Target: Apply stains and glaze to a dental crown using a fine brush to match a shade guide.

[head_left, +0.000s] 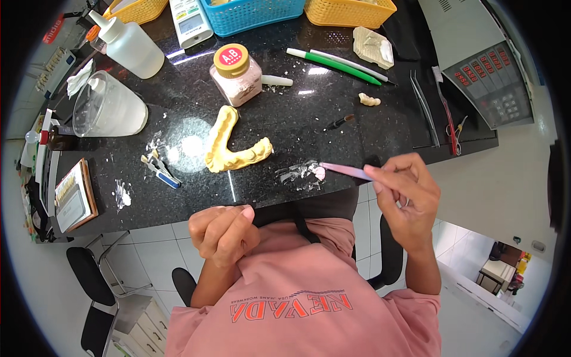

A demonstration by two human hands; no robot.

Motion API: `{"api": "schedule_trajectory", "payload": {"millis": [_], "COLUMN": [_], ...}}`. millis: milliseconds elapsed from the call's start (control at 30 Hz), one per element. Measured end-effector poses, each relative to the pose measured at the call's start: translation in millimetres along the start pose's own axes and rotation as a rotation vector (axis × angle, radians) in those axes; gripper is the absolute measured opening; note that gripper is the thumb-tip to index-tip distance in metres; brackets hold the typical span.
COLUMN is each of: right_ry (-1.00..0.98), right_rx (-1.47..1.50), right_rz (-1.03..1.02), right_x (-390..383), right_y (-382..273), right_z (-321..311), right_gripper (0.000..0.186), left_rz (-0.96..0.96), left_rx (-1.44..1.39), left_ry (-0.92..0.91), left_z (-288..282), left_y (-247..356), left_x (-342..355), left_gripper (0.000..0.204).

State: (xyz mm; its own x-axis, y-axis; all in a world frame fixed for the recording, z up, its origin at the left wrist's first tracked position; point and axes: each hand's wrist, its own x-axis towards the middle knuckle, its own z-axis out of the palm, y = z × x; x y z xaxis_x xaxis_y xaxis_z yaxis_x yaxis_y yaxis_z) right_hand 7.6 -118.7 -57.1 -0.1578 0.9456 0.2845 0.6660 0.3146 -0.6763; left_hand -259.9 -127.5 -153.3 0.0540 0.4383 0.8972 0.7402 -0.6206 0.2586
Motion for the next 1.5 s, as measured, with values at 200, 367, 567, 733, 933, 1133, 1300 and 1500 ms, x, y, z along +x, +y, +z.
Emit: {"api": "schedule_trajectory", "payload": {"millis": [200, 367, 567, 733, 933, 1133, 1300, 1500], "right_ry": [-0.139, -0.128, -0.114, 0.021, 0.141, 0.105, 0.220, 0.210], "right_rx": [0.015, 0.024, -0.030, -0.121, -0.134, -0.161, -0.249, -0.147], "right_rz": [-0.007, 0.015, -0.070, -0.082, -0.085, -0.203, -0.065, 0.018], "right_x": [17, 22, 12, -19, -30, -36, -38, -36], "right_y": [4, 5, 2, -6, 1, -6, -2, -6], "right_z": [-4, -10, -12, 4, 17, 27, 23, 20], "right_gripper": [0.036, 0.035, 0.038, 0.045, 0.047, 0.045, 0.044, 0.043], "left_rz": [0.008, 0.019, 0.031, 0.031, 0.022, 0.027, 0.018, 0.005], "left_rx": [0.007, -0.016, -0.018, -0.023, -0.029, -0.032, -0.031, -0.012], "left_ry": [0.000, 0.021, 0.049, 0.047, 0.055, 0.053, 0.039, 0.019], "left_z": [-2, 0, 3, 4, 4, 4, 3, 1], "left_y": [-2, -3, -4, -3, -2, -2, -1, 0], "left_x": [-1, -1, -2, -3, 0, 0, 0, -1], "left_gripper": [0.030, 0.028, 0.024, 0.022, 0.020, 0.021, 0.023, 0.024]}}
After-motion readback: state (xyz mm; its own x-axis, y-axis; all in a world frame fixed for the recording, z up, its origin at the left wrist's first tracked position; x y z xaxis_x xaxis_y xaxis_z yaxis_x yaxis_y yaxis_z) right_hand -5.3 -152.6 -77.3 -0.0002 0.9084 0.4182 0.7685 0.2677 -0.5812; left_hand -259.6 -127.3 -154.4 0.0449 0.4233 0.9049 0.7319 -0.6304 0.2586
